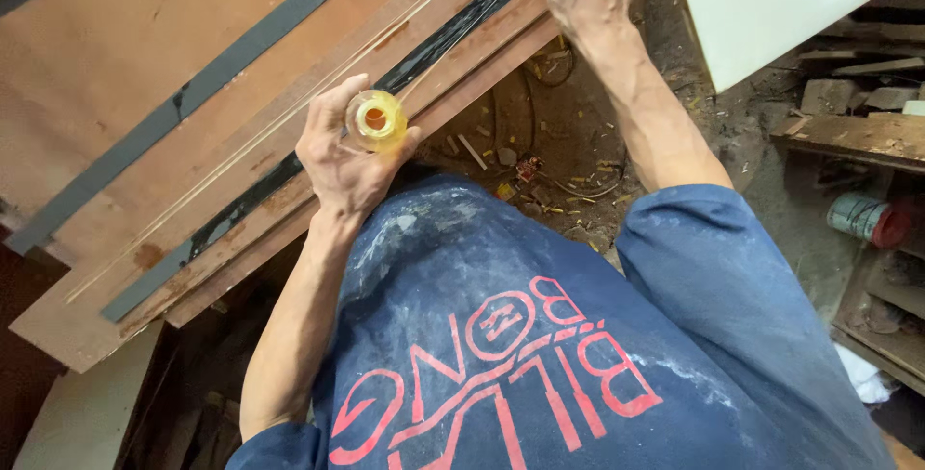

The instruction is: The person sands several long, dark metal strips laid on a wooden workbench using a small sanding block. They repeatedly rub the strips, occasionally applying liquid from a bottle onto the sandpaper to aid the process.

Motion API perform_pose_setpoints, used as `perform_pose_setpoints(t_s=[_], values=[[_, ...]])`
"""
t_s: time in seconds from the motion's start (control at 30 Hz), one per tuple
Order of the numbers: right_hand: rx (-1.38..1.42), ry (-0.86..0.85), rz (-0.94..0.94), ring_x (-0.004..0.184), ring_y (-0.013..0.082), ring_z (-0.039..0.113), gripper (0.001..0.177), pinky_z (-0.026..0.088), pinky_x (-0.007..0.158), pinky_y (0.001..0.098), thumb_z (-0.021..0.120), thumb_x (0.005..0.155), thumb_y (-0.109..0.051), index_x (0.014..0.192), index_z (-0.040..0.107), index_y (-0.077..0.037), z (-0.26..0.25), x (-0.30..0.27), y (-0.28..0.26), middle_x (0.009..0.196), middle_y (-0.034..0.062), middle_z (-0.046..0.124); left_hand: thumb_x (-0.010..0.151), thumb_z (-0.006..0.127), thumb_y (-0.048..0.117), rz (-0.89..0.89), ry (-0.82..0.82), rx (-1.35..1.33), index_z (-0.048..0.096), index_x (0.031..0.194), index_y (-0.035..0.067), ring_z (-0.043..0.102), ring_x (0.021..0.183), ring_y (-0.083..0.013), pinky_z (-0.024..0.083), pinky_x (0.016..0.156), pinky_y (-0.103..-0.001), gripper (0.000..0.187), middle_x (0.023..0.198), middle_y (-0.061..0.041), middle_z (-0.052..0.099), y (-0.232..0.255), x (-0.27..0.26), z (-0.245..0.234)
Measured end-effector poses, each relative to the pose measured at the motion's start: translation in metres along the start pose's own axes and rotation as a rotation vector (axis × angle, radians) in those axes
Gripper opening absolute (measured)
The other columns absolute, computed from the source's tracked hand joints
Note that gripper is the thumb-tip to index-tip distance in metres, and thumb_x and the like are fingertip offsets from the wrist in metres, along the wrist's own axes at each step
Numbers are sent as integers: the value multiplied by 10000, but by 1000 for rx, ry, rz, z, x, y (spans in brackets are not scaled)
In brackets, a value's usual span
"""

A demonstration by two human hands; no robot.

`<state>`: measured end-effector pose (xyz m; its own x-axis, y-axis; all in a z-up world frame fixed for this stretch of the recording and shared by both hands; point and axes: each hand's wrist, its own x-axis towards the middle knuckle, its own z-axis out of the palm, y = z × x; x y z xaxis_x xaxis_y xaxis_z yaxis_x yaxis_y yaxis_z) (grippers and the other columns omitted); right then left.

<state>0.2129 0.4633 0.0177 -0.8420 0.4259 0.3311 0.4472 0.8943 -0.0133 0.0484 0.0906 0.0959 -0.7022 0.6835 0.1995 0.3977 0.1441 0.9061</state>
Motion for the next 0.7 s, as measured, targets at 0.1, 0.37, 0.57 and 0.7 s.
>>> perform_pose_setpoints(t_s=[0.1,0.37,0.57,0.7], values=[[51,76,-139,754,229,614,201,527,650,375,519,1021,26,1038,708,-41,-9,-8,-48,854,97,714,764,985,235,-5,19,11,630,1327,79,706,1139,-272,585,1005,-375,684,1236,-130,687,-10,-9,-21],[109,60,-256,950,256,684,158,593,794,351,588,1092,-76,1053,741,-77,-13,-46,-173,1002,110,766,753,988,196,1,30,-13,637,1323,74,713,1138,-269,598,1003,-366,681,1252,-138,682,-37,-30,-68],[142,81,-149,1072,256,701,156,622,912,356,600,1065,-33,1070,754,-59,-13,-68,-190,1076,108,778,749,987,222,-21,27,-28,645,1312,75,723,1105,-260,609,977,-367,675,1225,-129,690,-53,-40,-84],[169,43,-142,1051,265,717,186,627,912,344,578,1019,1,1077,747,-52,-14,-66,-198,1056,114,771,767,979,254,-12,3,-42,640,1327,75,728,1093,-239,615,977,-360,679,1217,-120,691,-59,-42,-90]])
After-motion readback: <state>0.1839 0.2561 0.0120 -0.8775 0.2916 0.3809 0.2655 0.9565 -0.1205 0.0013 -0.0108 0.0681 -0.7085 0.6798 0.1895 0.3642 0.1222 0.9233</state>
